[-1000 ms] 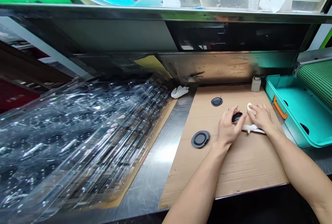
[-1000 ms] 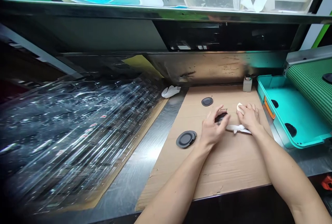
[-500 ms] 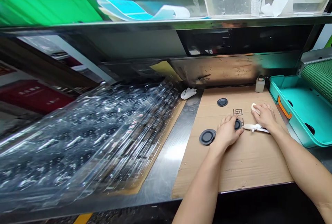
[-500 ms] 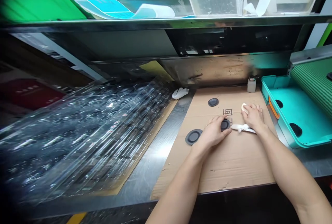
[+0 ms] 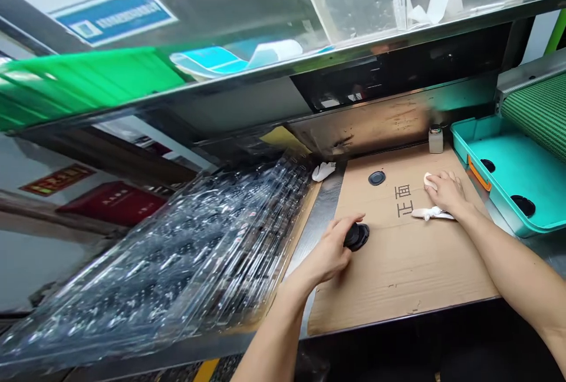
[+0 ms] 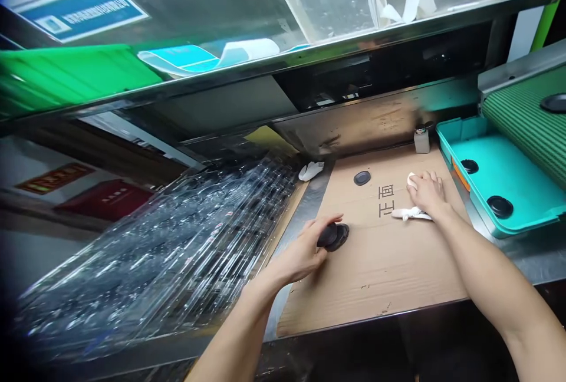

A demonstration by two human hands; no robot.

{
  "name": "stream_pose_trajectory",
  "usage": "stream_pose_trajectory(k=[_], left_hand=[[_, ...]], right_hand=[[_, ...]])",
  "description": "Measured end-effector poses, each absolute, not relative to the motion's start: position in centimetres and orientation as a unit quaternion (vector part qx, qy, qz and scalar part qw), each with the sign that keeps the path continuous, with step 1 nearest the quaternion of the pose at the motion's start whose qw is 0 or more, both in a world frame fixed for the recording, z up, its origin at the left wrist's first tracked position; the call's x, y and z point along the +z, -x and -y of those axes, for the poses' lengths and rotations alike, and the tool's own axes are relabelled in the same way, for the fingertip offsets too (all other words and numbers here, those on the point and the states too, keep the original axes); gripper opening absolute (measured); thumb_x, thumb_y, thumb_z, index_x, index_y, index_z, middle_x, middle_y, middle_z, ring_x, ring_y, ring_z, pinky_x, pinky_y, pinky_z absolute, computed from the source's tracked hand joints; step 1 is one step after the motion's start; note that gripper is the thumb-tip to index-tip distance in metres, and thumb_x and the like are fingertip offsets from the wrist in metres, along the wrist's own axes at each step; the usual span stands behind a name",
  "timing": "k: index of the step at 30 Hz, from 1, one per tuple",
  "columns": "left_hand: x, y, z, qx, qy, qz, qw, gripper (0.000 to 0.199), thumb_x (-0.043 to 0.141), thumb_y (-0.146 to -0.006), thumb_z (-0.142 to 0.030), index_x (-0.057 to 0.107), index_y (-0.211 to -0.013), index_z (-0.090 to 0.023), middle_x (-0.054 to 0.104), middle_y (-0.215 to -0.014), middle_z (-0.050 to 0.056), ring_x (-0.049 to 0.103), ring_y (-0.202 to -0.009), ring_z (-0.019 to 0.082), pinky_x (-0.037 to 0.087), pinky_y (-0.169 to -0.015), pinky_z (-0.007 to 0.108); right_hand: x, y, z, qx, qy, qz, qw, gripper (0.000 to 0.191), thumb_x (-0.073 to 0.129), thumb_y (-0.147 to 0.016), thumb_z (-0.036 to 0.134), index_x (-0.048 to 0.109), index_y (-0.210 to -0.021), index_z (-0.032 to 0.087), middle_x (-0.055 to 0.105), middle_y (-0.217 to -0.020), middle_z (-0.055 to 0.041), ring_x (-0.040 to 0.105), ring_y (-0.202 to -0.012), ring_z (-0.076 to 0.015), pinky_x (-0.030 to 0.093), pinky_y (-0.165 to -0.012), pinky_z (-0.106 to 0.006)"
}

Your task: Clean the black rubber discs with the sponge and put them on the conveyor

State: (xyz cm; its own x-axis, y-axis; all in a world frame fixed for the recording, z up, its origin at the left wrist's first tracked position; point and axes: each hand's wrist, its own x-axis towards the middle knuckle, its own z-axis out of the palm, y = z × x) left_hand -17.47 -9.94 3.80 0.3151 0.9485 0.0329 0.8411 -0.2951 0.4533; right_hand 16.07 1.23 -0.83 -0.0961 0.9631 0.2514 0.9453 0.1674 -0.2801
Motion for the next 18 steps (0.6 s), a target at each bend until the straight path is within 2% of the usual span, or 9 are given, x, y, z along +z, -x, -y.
stream_pose_trajectory(k=[5,11,14,18], left_hand=[[2.6,16.7,9.3,0.120,-0.812,-0.539,0.190,0.090,0.053,-0.066,-0.006,0.040,-0.154,-0.018,0.046,-0.157,0.012,0.040,-0.147,0.029,0.028,-0.125,0.047],[3.0,16.5,8.7,0.088,-0.808,-0.540,0.218,0.060,0.059,-0.082,-0.026,0.056,-0.141,-0.020,0.059,-0.145,0.011,0.052,-0.137,0.029,0.037,-0.120,0.047],[2.9,16.9,8.1,0.086,-0.810,-0.544,0.202,0.055,0.061,-0.081,-0.032,0.061,-0.135,-0.021,0.063,-0.140,0.011,0.056,-0.133,0.031,0.040,-0.117,0.049],[2.2,17.9,7.2,0.074,-0.816,-0.544,0.180,0.057,0.062,-0.083,-0.041,0.058,-0.136,-0.020,0.062,-0.142,0.013,0.057,-0.133,0.033,0.042,-0.115,0.050]], right_hand=[[-1.3,-16.0,-1.4,0.021,0.640,0.742,0.196,0.032,0.049,-0.100,0.043,0.067,-0.123,0.029,0.064,-0.120,-0.0103,0.048,-0.112,-0.0300,0.037,-0.092,-0.040],[-1.2,-15.7,-1.4,0.039,0.643,0.738,0.199,0.032,0.051,-0.099,0.041,0.067,-0.123,0.028,0.063,-0.120,-0.0112,0.047,-0.115,-0.0303,0.037,-0.094,-0.042],[-0.9,-15.5,-1.1,0.041,0.645,0.736,0.202,0.031,0.051,-0.099,0.041,0.067,-0.122,0.028,0.062,-0.121,-0.0112,0.047,-0.114,-0.0299,0.038,-0.093,-0.042],[-1.0,-15.2,-0.9,0.047,0.647,0.734,0.200,0.030,0.051,-0.099,0.039,0.066,-0.120,0.026,0.062,-0.120,-0.0113,0.047,-0.114,-0.0291,0.038,-0.092,-0.041]])
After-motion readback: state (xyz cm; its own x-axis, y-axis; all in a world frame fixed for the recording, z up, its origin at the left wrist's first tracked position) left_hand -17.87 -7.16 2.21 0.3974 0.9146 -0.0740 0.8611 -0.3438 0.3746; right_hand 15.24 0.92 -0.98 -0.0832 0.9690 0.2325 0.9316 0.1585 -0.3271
